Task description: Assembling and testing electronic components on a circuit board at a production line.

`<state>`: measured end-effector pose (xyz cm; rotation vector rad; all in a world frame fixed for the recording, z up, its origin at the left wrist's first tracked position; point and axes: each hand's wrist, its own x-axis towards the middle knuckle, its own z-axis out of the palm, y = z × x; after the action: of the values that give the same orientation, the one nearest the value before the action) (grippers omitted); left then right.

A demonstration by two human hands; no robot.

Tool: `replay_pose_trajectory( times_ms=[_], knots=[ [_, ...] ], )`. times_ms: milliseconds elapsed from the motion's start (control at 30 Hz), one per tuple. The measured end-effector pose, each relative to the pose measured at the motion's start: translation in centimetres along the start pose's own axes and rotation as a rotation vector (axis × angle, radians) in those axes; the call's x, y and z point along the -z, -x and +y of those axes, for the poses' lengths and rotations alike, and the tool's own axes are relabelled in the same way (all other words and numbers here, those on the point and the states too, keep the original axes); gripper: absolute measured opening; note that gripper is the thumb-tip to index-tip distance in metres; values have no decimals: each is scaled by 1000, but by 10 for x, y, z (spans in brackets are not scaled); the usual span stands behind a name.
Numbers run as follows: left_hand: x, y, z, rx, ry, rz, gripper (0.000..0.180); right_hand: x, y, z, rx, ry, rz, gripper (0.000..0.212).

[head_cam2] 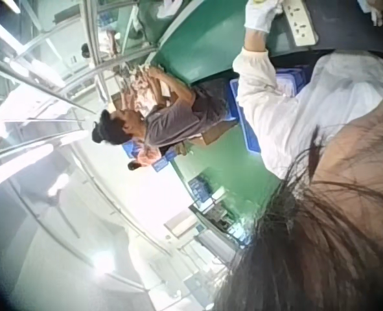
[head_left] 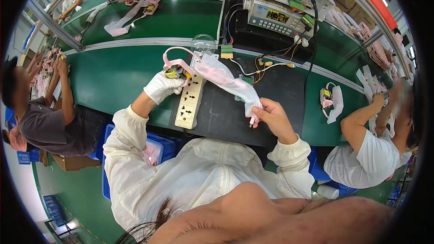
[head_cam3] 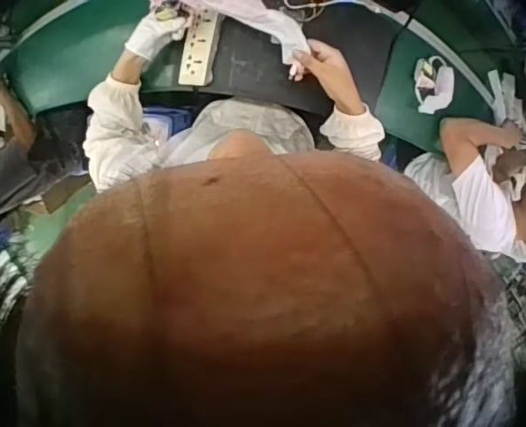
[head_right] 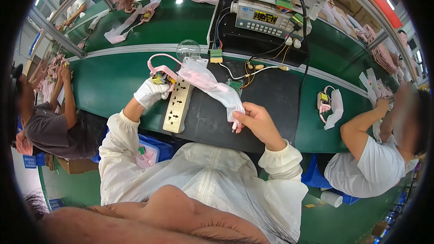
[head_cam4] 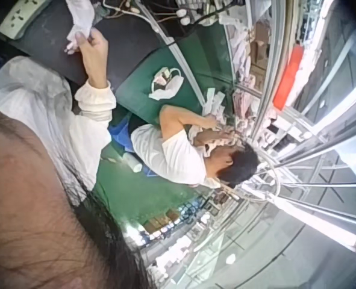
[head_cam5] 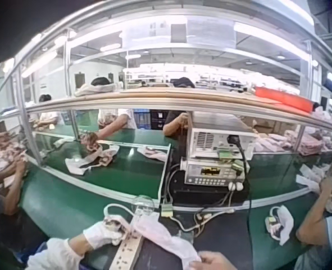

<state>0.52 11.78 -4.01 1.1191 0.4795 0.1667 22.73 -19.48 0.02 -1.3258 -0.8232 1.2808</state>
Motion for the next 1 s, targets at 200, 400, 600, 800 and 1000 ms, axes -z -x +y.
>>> replay_pose_trajectory(
  times_ms=[200,400,600,800,1000],
  knots=[
    [5,-14,-10,-29,-16,138,43,-3,-8,-13,-3,-95,112,19],
    [-2,-19,6,-45,-299,64,43,23,-35,-13,169,32,285,20],
    [64,-61,-29,-195,-709,-222,45,45,-65,19,324,174,347,24],
    [34,-54,11,-279,-743,-373,48,34,-55,10,398,694,462,21],
    [39,-48,9,-68,-437,-269,58,34,-59,11,484,970,420,15]
  ],
)
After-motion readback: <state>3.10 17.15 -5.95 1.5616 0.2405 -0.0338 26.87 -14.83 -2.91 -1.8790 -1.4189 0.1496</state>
